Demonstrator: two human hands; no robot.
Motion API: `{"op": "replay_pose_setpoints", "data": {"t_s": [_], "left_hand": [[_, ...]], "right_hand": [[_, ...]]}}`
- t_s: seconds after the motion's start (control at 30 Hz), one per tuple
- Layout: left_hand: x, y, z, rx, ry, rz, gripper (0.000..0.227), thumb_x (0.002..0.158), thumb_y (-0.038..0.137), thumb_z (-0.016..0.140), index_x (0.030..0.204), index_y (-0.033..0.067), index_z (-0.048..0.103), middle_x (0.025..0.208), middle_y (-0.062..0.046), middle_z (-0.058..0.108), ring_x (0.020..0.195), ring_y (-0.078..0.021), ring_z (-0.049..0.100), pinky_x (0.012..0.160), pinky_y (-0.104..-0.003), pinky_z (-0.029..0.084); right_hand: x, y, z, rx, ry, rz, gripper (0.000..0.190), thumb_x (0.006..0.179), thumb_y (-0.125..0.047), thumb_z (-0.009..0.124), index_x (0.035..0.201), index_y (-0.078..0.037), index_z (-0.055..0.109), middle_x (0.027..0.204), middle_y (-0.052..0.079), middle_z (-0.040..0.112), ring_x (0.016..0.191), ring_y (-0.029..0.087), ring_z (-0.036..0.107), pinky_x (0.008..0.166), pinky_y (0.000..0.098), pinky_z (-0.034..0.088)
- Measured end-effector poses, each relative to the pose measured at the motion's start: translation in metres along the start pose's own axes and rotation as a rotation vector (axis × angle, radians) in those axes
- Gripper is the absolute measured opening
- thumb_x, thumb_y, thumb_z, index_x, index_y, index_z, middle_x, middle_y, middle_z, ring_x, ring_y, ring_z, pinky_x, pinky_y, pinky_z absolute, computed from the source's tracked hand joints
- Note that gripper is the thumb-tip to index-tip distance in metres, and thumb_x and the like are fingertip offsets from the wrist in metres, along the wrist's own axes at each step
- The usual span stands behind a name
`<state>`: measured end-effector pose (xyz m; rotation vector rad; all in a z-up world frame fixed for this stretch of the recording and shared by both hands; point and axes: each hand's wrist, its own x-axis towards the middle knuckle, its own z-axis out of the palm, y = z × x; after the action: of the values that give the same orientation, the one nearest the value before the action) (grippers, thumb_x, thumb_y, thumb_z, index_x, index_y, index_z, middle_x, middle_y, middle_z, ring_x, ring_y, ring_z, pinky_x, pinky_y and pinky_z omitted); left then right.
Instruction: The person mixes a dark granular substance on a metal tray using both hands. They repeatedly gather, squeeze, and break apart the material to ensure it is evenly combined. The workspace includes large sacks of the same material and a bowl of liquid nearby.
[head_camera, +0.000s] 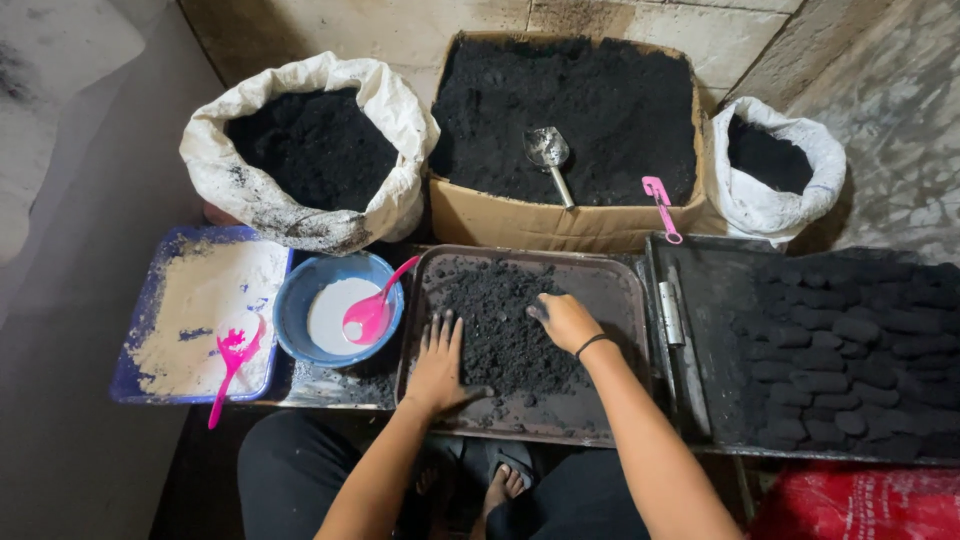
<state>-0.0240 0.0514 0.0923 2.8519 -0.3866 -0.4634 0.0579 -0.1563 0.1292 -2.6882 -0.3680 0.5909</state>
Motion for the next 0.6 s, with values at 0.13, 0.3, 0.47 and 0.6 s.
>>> {"op": "replay_pose_setpoints", "data": {"t_s": [0.13, 0.3, 0.47, 0.6], "left_hand": [[0.004, 0.004, 0.006, -0.067, -0.004, -0.038, 0.115, 0.064, 0.06, 0.067, 0.139, -0.0022, 0.004, 0.141, -0.028, 0.01, 0.131, -0.0424, 0.008, 0.108, -0.05, 0.007], [0.017, -0.001, 0.036, -0.097, 0.098, -0.05, 0.109, 0.068, 0.062, 0.063, 0.137, -0.0024, 0.01, 0.138, -0.024, 0.016, 0.13, -0.0414, 0.012, 0.107, -0.048, 0.011], [0.023, -0.009, 0.06, -0.171, 0.161, -0.038, 0.104, 0.068, 0.056, 0.066, 0.137, -0.0014, 0.012, 0.135, -0.023, 0.022, 0.128, -0.0397, 0.019, 0.106, -0.049, 0.018], [0.011, 0.0, 0.038, -0.166, 0.1, -0.05, 0.096, 0.074, 0.04, 0.068, 0.138, -0.001, 0.009, 0.135, -0.025, 0.02, 0.13, -0.0377, 0.017, 0.108, -0.046, 0.015]], "right_hand": [[0.011, 0.006, 0.008, -0.032, 0.027, 0.009, 0.036, 0.085, -0.009, 0.049, 0.119, 0.003, 0.049, 0.108, 0.023, 0.059, 0.102, 0.032, 0.057, 0.082, 0.0402, 0.051], [0.016, 0.009, 0.016, 0.022, 0.044, -0.01, 0.039, 0.086, -0.012, 0.049, 0.122, 0.005, 0.047, 0.117, 0.024, 0.053, 0.11, 0.034, 0.051, 0.091, 0.0424, 0.045], [0.001, -0.001, 0.007, 0.074, 0.093, -0.023, 0.042, 0.085, -0.013, 0.05, 0.121, 0.008, 0.044, 0.124, 0.03, 0.043, 0.117, 0.037, 0.042, 0.097, 0.0428, 0.039], [0.016, 0.026, 0.027, 0.042, 0.117, -0.04, 0.034, 0.085, -0.01, 0.048, 0.115, 0.005, 0.051, 0.113, 0.023, 0.055, 0.11, 0.033, 0.051, 0.093, 0.038, 0.044]]}}
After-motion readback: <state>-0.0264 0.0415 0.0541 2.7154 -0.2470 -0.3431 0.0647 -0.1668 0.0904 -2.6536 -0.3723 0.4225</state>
